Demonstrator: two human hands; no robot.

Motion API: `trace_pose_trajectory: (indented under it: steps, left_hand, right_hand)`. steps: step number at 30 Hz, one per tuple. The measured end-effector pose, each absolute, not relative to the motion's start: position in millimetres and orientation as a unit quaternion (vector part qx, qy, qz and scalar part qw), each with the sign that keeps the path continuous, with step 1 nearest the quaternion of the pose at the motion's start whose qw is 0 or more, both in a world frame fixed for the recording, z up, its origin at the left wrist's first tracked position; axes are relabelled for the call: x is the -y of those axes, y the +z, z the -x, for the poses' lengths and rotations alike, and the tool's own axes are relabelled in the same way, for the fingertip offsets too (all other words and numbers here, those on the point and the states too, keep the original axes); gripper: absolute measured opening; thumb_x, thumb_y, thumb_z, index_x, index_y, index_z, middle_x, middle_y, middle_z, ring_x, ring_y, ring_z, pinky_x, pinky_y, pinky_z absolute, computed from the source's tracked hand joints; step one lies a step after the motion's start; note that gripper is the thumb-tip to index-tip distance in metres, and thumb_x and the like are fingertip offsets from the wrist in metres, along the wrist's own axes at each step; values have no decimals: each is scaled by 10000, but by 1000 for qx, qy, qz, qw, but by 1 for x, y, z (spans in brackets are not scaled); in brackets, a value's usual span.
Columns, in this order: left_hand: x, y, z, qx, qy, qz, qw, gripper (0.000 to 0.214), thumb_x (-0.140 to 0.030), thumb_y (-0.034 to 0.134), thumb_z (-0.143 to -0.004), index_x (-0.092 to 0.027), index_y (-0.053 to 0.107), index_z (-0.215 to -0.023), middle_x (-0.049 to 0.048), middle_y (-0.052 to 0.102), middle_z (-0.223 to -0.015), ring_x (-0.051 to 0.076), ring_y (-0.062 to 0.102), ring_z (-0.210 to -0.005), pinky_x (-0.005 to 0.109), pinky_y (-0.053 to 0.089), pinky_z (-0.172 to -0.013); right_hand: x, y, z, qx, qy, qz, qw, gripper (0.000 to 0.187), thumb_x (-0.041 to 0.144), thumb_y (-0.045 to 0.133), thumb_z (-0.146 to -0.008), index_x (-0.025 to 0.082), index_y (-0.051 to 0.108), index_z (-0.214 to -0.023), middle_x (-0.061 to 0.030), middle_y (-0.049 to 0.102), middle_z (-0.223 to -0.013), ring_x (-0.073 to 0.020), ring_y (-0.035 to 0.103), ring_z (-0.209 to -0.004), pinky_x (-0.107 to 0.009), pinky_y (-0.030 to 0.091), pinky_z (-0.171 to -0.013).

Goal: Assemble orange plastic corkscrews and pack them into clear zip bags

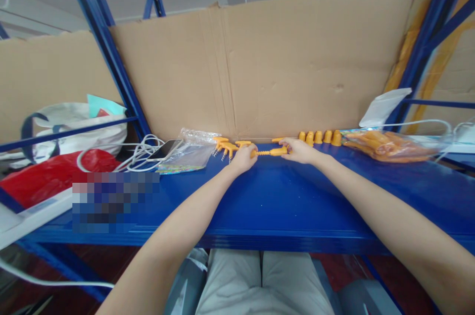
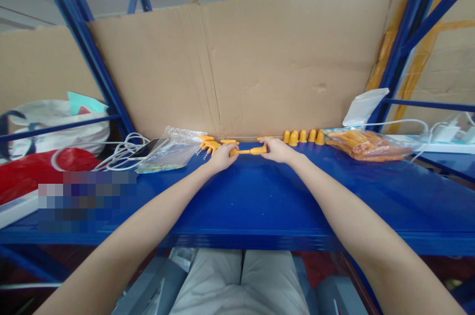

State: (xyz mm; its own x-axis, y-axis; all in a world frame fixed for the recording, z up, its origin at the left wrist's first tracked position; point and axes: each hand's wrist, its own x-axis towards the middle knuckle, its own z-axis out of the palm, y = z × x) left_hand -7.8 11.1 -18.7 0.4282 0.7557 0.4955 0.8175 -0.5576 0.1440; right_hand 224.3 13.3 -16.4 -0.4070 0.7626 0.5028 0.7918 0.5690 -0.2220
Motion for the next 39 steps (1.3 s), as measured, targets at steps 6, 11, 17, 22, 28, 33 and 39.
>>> trace_pose_trajectory:
  steps: [6,11,17,22,28,33,39]
  left_hand:
    - [-23,-27,10,433,-296,850,51,172,-129,534,-774,-160,597,-931,80,649,-921,224,607,-958,364,474,-889]
    - [-29,-30,14,411,-302,859,42,161,-128,536,-763,-166,586,-911,70,643,-921,211,607,-939,367,467,-906]
    - [-30,-32,14,409,-293,863,51,167,-155,537,-772,-178,584,-930,63,644,-929,213,607,-948,371,475,-898]
    - [-30,-31,14,414,-303,857,38,155,-147,539,-772,-177,581,-918,60,658,-936,201,614,-950,346,480,-891]
    - [-25,-27,11,399,-313,860,61,161,-157,514,-799,-170,573,-949,68,654,-944,201,612,-954,363,470,-901]
    - [-21,-27,10,408,-301,859,69,158,-162,520,-802,-183,573,-949,64,643,-943,205,610,-949,365,471,-895]
    - [-19,-26,10,410,-300,859,64,157,-159,515,-809,-154,577,-953,92,644,-954,215,608,-950,360,470,-890]
  right_hand:
    - [-13,-18,-225,840,-46,462,281,419,170,636,-680,163,569,-1094,-56,654,-881,-164,614,-724,-263,458,-656]
    - [-11,-17,-223,828,-21,470,304,326,213,646,-685,176,533,-988,-12,620,-759,-145,579,-641,-248,424,-601]
    - [-9,-13,-220,837,-28,472,275,205,232,661,-672,201,500,-794,8,589,-688,-140,540,-603,-246,380,-564]
    - [-12,-16,-223,818,45,460,342,252,251,694,-668,193,510,-830,6,601,-718,-137,559,-624,-251,421,-564]
    - [-9,-13,-219,710,271,507,406,300,442,644,-787,177,514,-836,14,580,-612,-76,489,-460,-223,480,-458]
    - [1,-9,-216,645,373,542,389,391,556,563,-821,173,558,-896,2,577,-579,-71,470,-428,-234,534,-464]
    - [8,-3,-229,621,485,501,359,224,341,665,-807,218,543,-950,4,630,-731,-84,565,-546,-271,582,-599]
